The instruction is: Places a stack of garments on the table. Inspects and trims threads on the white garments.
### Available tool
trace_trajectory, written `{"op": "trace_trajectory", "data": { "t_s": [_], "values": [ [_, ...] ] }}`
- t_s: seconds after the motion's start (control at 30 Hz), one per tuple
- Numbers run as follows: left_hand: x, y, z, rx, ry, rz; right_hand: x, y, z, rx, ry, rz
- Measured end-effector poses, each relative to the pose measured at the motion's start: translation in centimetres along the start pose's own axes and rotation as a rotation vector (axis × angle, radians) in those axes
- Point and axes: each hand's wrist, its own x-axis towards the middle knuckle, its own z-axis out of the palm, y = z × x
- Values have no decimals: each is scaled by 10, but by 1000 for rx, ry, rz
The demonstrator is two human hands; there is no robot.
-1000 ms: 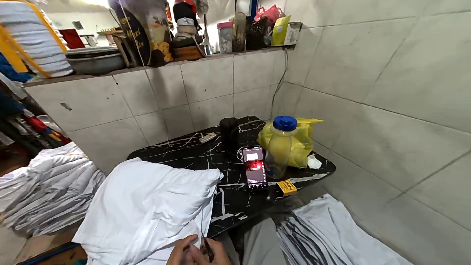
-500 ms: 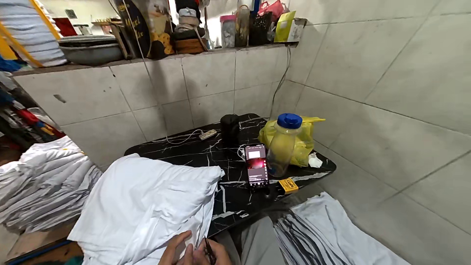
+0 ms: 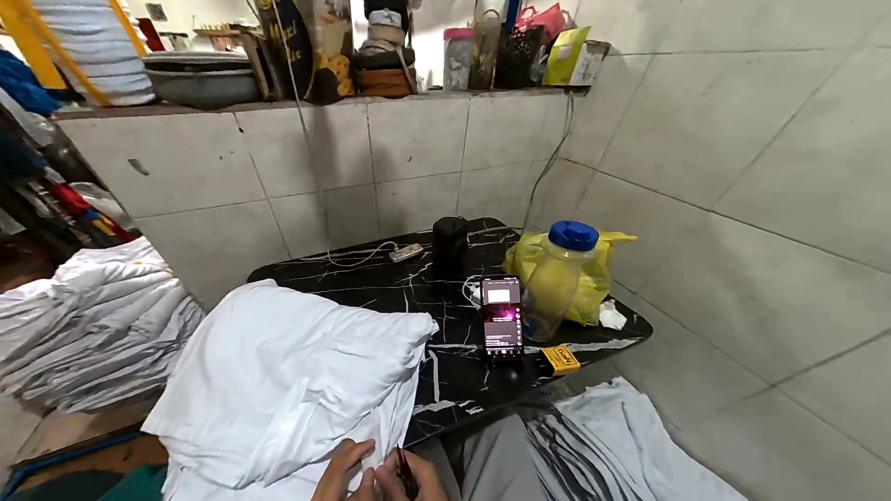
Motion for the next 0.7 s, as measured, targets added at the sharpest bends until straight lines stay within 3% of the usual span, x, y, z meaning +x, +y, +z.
{"op": "trace_trajectory", "data": {
  "t_s": [0.37,0.7],
  "values": [
    [1,7,0,-14,-72,-84,-2,-8,-2,7,19,36],
    [0,8,3,-217,50,-147,-9,-8,7,93,108,31]
  ]
}}
